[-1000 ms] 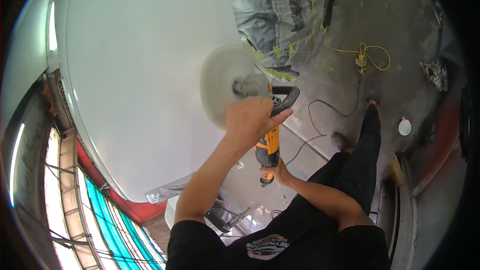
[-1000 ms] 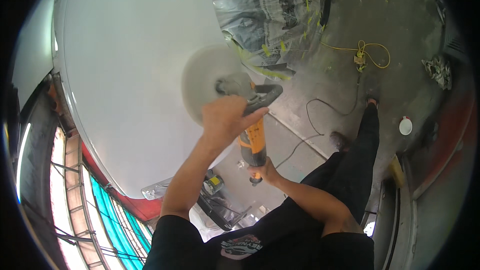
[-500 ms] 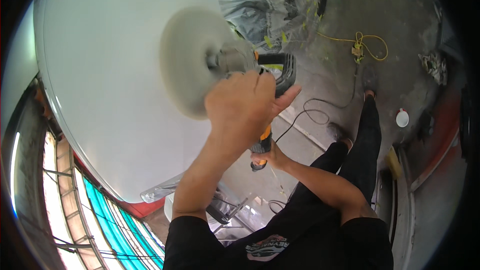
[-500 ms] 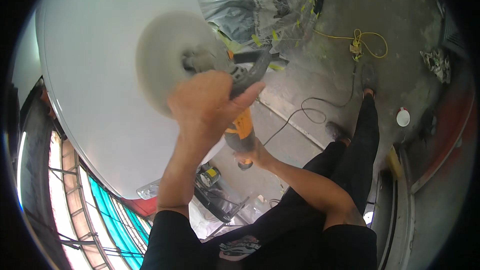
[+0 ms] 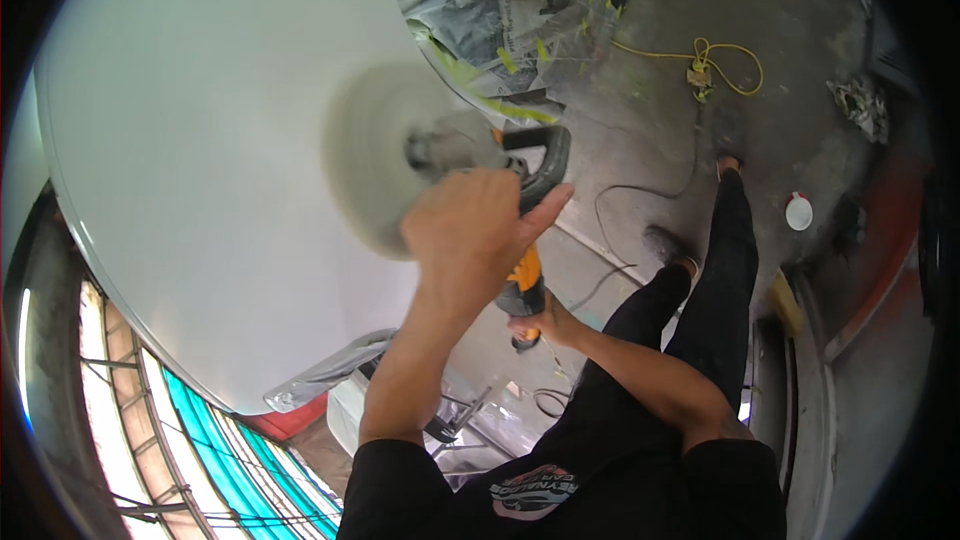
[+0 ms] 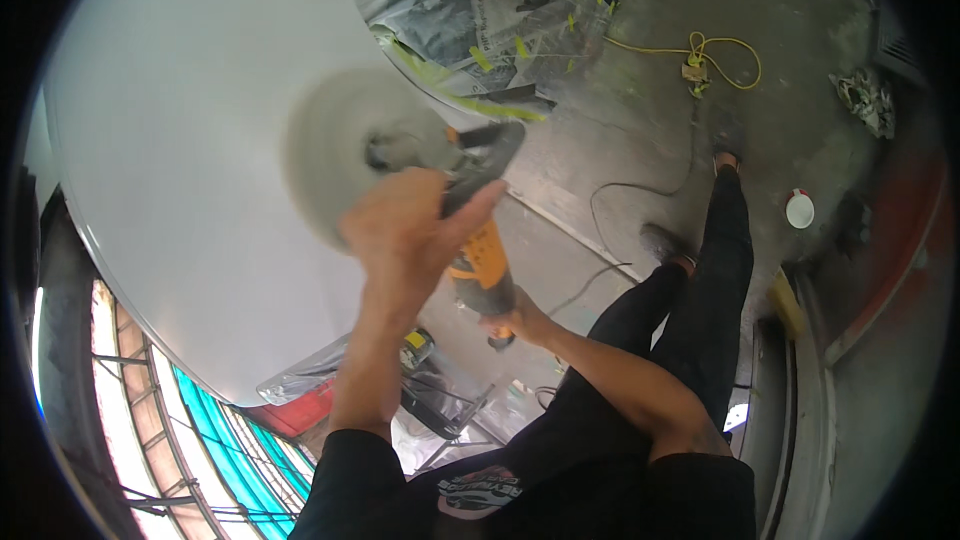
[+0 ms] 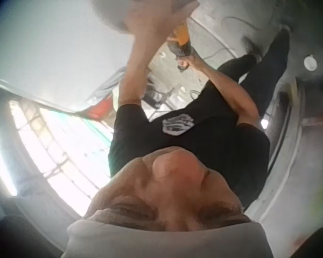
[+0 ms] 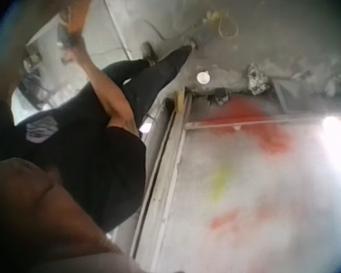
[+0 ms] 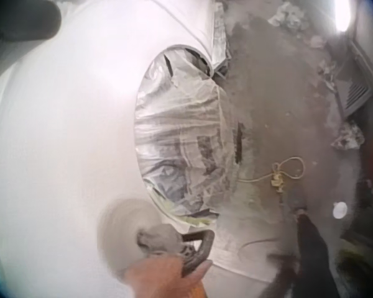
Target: The person applies a white substance from a container onto a vehicle panel by hand and then uses a motorized buffer to polish the surface.
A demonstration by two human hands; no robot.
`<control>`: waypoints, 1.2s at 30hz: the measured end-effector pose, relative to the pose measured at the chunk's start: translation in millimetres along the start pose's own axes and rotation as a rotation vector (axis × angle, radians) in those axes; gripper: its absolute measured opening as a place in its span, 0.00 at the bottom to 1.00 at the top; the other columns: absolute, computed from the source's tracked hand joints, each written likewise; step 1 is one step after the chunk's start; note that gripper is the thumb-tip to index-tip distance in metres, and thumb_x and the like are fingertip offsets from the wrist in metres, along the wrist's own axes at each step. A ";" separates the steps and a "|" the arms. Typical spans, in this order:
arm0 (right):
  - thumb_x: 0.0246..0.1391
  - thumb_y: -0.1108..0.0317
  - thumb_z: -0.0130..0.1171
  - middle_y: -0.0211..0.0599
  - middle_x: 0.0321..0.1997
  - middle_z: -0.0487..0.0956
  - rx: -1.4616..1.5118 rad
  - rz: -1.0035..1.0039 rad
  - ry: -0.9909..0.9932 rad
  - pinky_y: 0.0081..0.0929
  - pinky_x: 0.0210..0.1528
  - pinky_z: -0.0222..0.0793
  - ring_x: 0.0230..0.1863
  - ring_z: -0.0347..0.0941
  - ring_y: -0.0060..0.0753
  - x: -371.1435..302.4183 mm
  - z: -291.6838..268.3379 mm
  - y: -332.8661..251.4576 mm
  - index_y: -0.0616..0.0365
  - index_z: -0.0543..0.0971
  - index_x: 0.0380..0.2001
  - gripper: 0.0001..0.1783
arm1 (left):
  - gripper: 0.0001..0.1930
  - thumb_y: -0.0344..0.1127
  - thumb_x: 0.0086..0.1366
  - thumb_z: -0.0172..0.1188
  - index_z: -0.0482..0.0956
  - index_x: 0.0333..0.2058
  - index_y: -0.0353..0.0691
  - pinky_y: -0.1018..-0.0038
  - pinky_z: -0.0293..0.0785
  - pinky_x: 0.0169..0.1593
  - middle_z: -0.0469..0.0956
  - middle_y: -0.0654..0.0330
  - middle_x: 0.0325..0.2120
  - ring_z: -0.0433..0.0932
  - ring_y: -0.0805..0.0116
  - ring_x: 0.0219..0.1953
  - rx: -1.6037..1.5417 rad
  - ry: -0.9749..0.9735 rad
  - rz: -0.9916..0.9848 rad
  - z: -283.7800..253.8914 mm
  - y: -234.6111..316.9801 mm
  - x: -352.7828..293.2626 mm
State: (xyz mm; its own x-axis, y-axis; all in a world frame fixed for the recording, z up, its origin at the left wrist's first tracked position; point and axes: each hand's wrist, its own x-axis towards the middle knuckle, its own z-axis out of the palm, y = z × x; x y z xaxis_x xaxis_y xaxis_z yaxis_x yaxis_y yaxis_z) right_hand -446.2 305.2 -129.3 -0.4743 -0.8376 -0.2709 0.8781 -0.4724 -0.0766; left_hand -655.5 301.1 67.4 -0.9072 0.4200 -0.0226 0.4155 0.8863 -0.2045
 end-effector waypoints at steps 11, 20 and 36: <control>0.45 0.74 0.63 0.32 0.20 0.72 0.032 0.057 0.020 0.29 0.25 0.64 0.19 0.68 0.26 0.3 -69.9 49.4 0.59 0.73 0.27 0.08 | 0.22 0.52 0.54 0.73 0.74 0.19 0.42 0.65 0.68 0.23 0.74 0.59 0.16 0.76 0.58 0.19 -0.184 -0.050 -0.098 107.4 3.5 -36.6; 0.46 0.74 0.64 0.30 0.20 0.72 0.043 0.029 0.027 0.28 0.26 0.65 0.20 0.69 0.25 -2.0 -51.2 36.9 0.59 0.74 0.28 0.08 | 0.26 0.57 0.57 0.69 0.68 0.17 0.45 0.67 0.66 0.21 0.69 0.62 0.14 0.73 0.61 0.18 -0.052 -0.017 -0.023 72.4 4.6 -36.1; 0.45 0.76 0.62 0.31 0.18 0.69 0.175 0.199 0.105 0.30 0.26 0.65 0.18 0.66 0.27 8.4 -140.9 82.8 0.59 0.73 0.26 0.07 | 0.25 0.57 0.59 0.67 0.75 0.21 0.40 0.62 0.73 0.25 0.78 0.56 0.18 0.80 0.55 0.22 -0.227 -0.311 -0.193 210.0 4.4 -56.2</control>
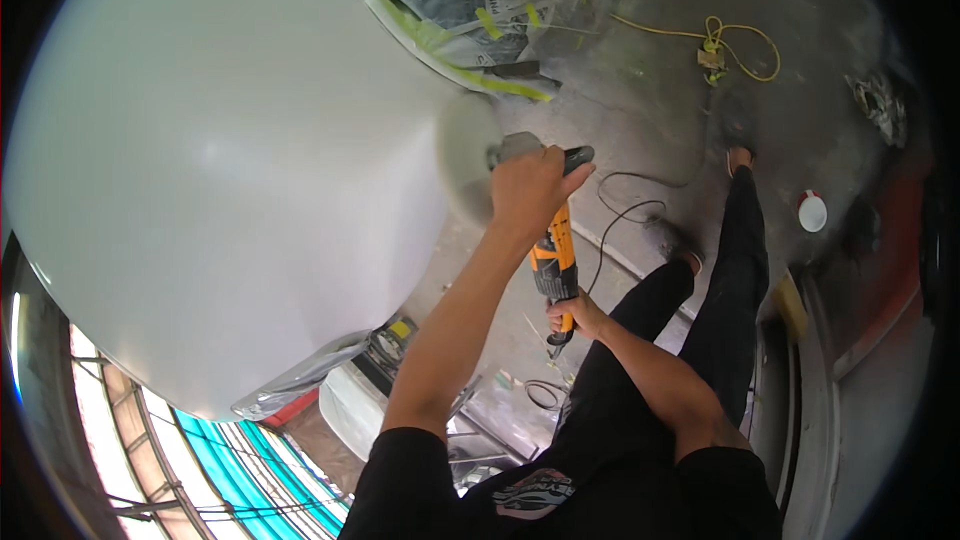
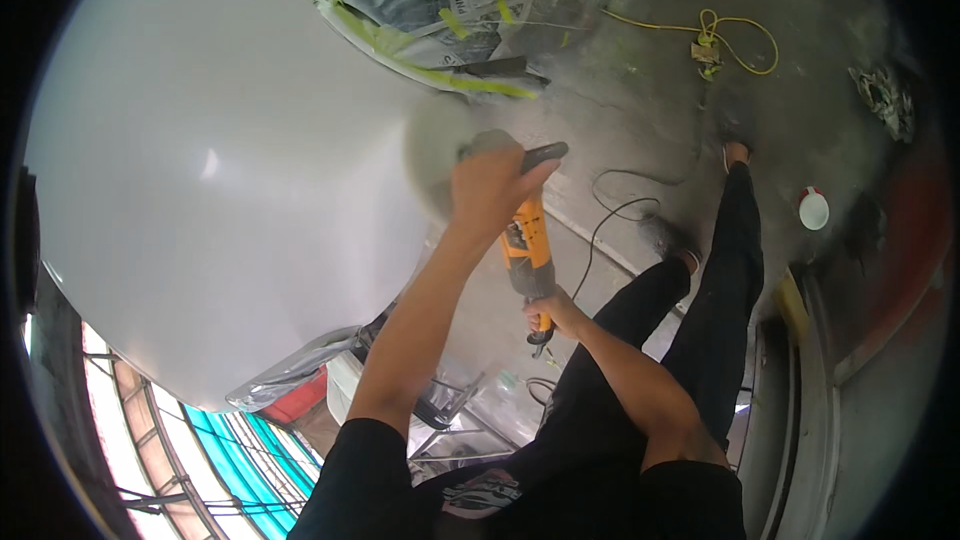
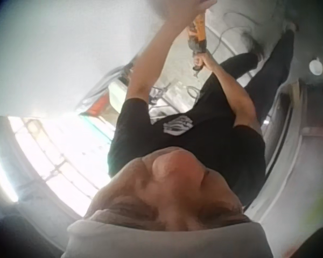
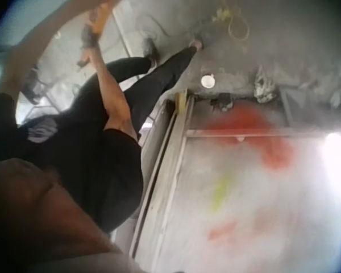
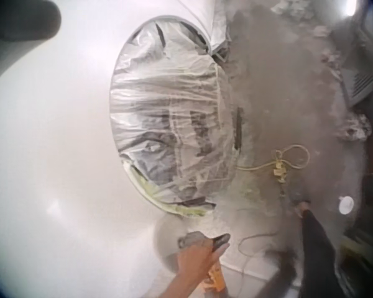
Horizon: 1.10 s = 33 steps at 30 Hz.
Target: The person applies a white substance from a container onto a vehicle panel by hand and then uses a motorized buffer to polish the surface.
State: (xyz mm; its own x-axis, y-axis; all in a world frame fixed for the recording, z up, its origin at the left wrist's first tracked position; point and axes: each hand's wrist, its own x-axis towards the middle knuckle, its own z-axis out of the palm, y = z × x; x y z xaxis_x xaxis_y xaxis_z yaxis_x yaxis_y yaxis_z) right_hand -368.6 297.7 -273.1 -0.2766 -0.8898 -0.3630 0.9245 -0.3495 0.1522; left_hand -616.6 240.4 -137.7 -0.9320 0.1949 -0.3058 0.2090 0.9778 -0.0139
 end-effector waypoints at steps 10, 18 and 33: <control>0.40 0.78 0.63 0.35 0.20 0.70 -0.027 -0.074 -0.049 0.33 0.28 0.67 0.20 0.69 0.31 -18.1 69.2 -7.1 0.62 0.73 0.31 0.12 | 0.23 0.56 0.58 0.68 0.74 0.19 0.42 0.64 0.71 0.24 0.74 0.58 0.16 0.78 0.57 0.21 0.038 0.152 0.110 -94.6 24.4 -17.7; 0.54 0.69 0.59 0.29 0.19 0.71 -0.387 -0.504 -0.163 0.25 0.26 0.63 0.21 0.68 0.22 -35.3 195.3 -114.0 0.58 0.71 0.21 0.11 | 0.27 0.55 0.53 0.73 0.65 0.16 0.47 0.67 0.64 0.20 0.68 0.62 0.14 0.72 0.61 0.17 0.224 0.602 0.395 -259.2 41.5 22.0; 0.50 0.66 0.64 0.32 0.19 0.77 -0.657 -0.577 -0.016 0.26 0.30 0.70 0.23 0.74 0.24 -53.2 194.3 -162.0 0.61 0.76 0.26 0.10 | 0.27 0.57 0.53 0.73 0.69 0.16 0.45 0.64 0.63 0.20 0.70 0.61 0.15 0.72 0.60 0.18 0.140 0.647 0.284 -306.8 39.3 21.7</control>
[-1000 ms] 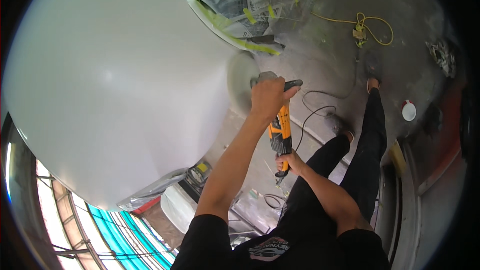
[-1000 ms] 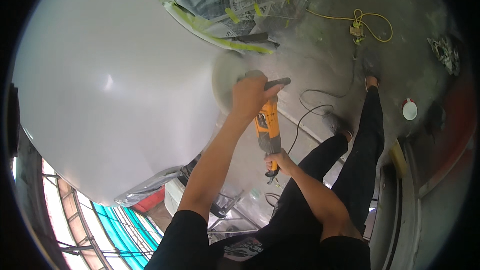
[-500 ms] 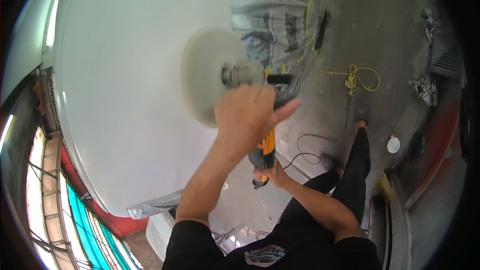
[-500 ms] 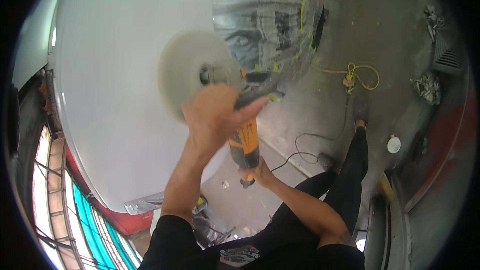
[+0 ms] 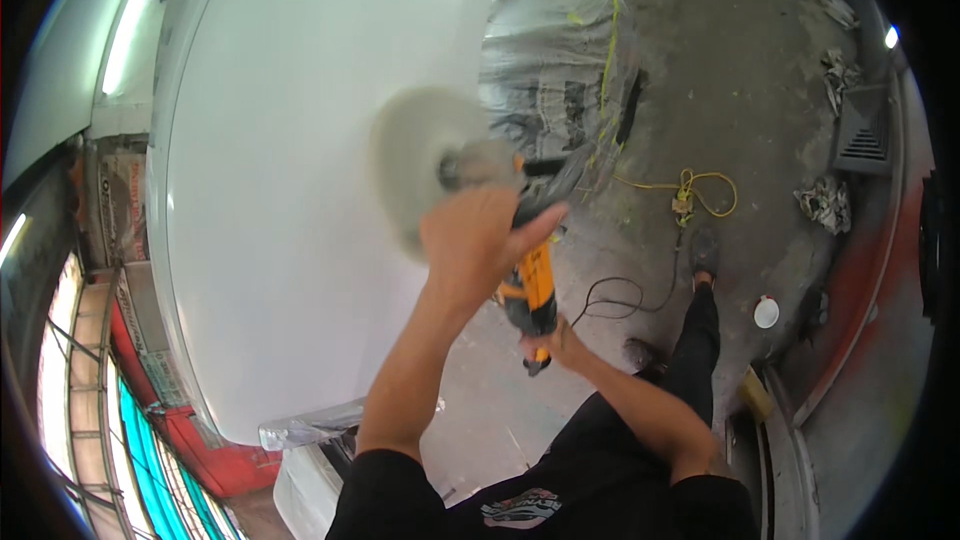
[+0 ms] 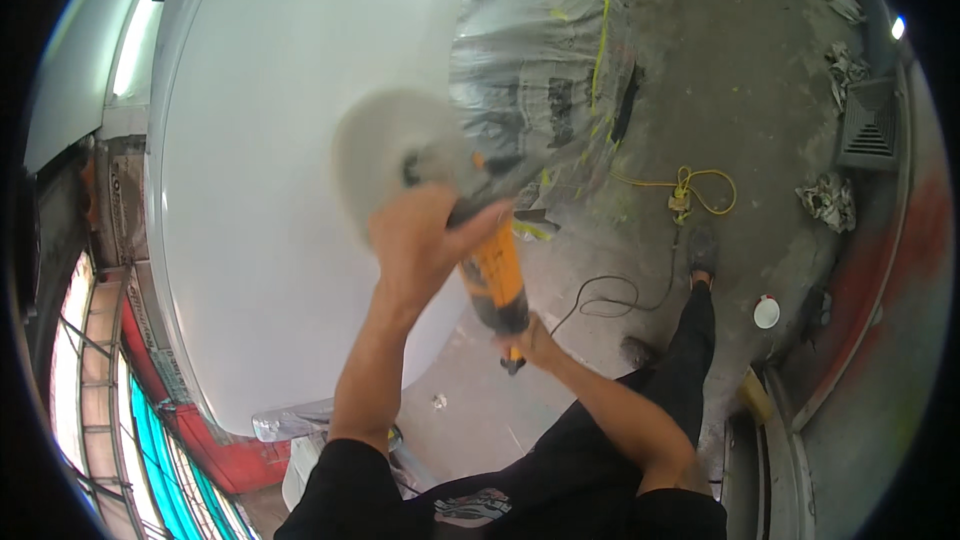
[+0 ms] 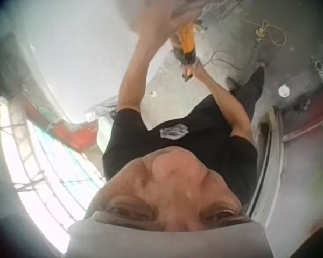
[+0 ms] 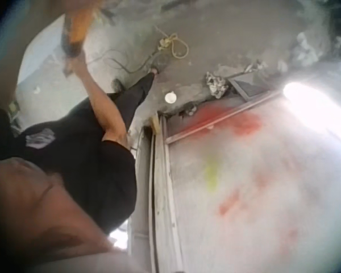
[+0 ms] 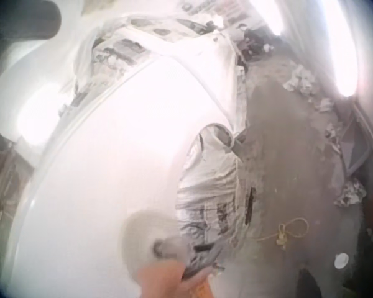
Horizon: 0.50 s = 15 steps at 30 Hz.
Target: The person applies a white substance from a container onto a vehicle panel by hand and then uses a motorized buffer to polish the surface.
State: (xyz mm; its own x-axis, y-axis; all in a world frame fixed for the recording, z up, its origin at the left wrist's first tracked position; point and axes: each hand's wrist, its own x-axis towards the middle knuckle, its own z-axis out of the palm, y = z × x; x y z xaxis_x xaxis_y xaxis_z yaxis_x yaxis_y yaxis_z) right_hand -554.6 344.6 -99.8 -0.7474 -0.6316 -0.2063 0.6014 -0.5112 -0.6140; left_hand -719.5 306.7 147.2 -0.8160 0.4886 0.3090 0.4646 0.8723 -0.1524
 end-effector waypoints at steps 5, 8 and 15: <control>0.48 0.70 0.64 0.33 0.20 0.77 0.057 -0.020 -0.089 0.27 0.29 0.71 0.23 0.74 0.25 -2.1 -3.2 13.3 0.60 0.77 0.26 0.07 | 0.27 0.54 0.51 0.75 0.66 0.16 0.46 0.65 0.62 0.20 0.66 0.63 0.13 0.69 0.62 0.16 -0.017 -0.056 -0.063 -12.4 5.8 -12.7; 0.47 0.69 0.64 0.32 0.20 0.77 0.055 -0.072 -0.075 0.27 0.29 0.70 0.24 0.75 0.24 27.5 -21.4 -9.5 0.60 0.77 0.26 0.07 | 0.27 0.53 0.52 0.75 0.65 0.15 0.47 0.66 0.61 0.20 0.65 0.63 0.13 0.68 0.63 0.16 0.001 0.039 0.030 -0.5 1.8 30.0; 0.52 0.65 0.62 0.35 0.21 0.76 -0.128 -0.286 0.046 0.28 0.31 0.69 0.21 0.72 0.30 108.9 -114.9 -122.9 0.63 0.77 0.23 0.12 | 0.27 0.59 0.55 0.69 0.75 0.18 0.40 0.62 0.68 0.24 0.75 0.56 0.15 0.75 0.52 0.19 -0.098 0.079 0.081 68.5 -10.0 202.1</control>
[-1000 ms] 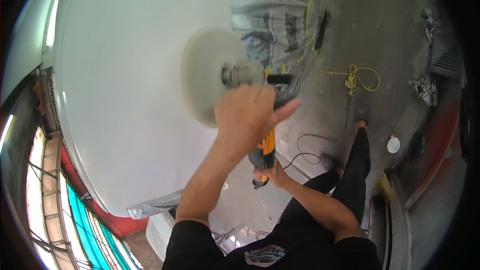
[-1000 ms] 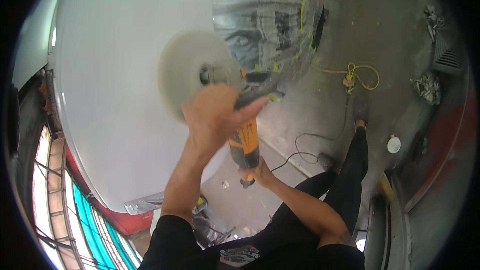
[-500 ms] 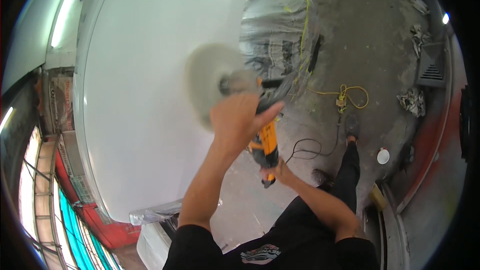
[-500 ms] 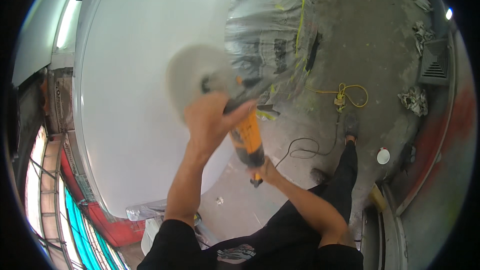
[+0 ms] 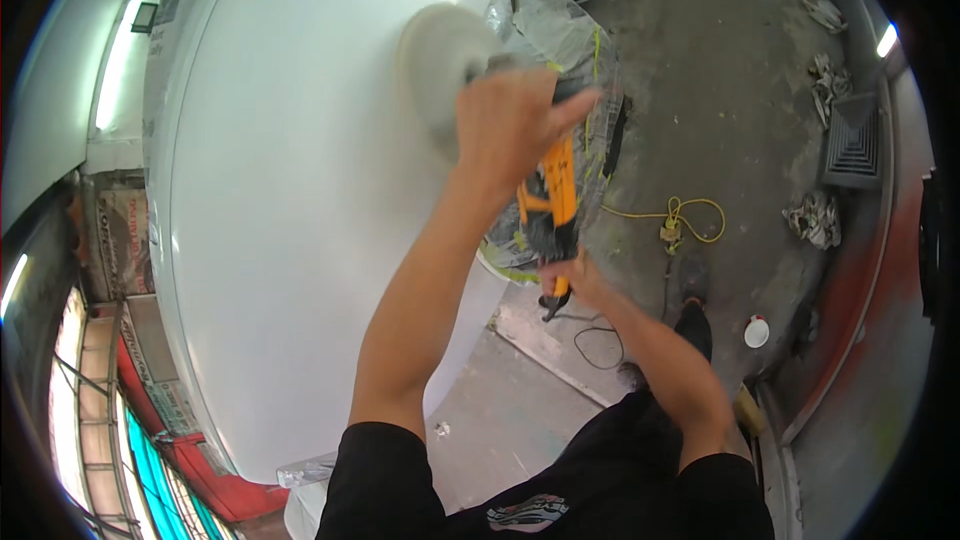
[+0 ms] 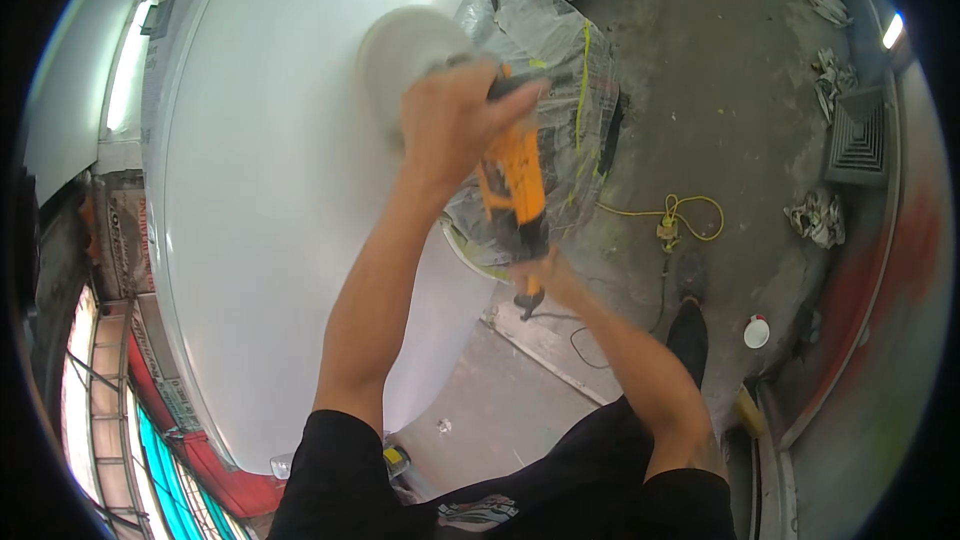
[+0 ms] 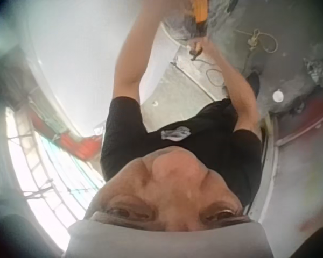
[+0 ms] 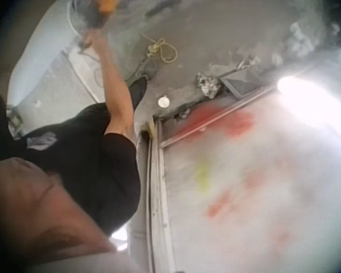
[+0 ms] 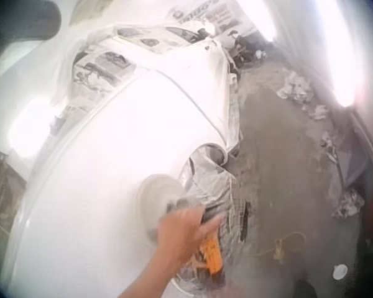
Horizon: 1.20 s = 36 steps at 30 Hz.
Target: The person applies a white substance from a container onto a vehicle panel by hand and then uses a motorized buffer to polish the surface.
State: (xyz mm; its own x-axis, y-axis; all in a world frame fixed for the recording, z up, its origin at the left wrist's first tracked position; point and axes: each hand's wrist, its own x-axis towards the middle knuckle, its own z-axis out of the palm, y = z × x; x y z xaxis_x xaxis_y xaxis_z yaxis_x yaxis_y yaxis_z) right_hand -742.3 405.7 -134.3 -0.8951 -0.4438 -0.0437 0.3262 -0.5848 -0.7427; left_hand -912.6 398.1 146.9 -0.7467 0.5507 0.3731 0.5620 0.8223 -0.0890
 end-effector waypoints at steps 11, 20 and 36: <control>0.51 0.66 0.63 0.34 0.18 0.75 0.188 0.192 0.014 0.30 0.29 0.70 0.21 0.73 0.30 -6.9 12.8 -16.2 0.64 0.77 0.25 0.11 | 0.30 0.64 0.55 0.68 0.76 0.18 0.38 0.60 0.65 0.23 0.72 0.54 0.12 0.72 0.52 0.17 -0.007 0.005 0.011 -10.0 -6.4 -9.8; 0.47 0.71 0.68 0.31 0.22 0.77 0.344 0.422 -0.011 0.28 0.27 0.69 0.23 0.74 0.25 -190.1 162.6 147.0 0.59 0.76 0.27 0.09 | 0.26 0.60 0.55 0.70 0.70 0.17 0.46 0.65 0.66 0.21 0.70 0.61 0.14 0.73 0.59 0.18 0.127 -0.269 -0.044 -55.1 45.9 -258.1; 0.47 0.74 0.63 0.33 0.19 0.73 0.516 0.405 -0.098 0.28 0.28 0.67 0.21 0.71 0.26 -190.3 162.4 149.2 0.60 0.73 0.26 0.07 | 0.26 0.56 0.52 0.73 0.67 0.16 0.45 0.66 0.65 0.20 0.68 0.62 0.14 0.72 0.61 0.17 0.155 -0.240 -0.045 -41.4 66.6 -262.3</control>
State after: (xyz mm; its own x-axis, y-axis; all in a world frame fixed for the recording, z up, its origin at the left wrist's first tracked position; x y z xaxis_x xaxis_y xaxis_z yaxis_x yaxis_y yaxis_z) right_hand -474.0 292.6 -128.3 -0.6471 -0.7426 -0.1727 0.7567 -0.5980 -0.2641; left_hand -664.6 302.4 81.3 -0.8426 0.5165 0.1526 0.4794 0.8484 -0.2243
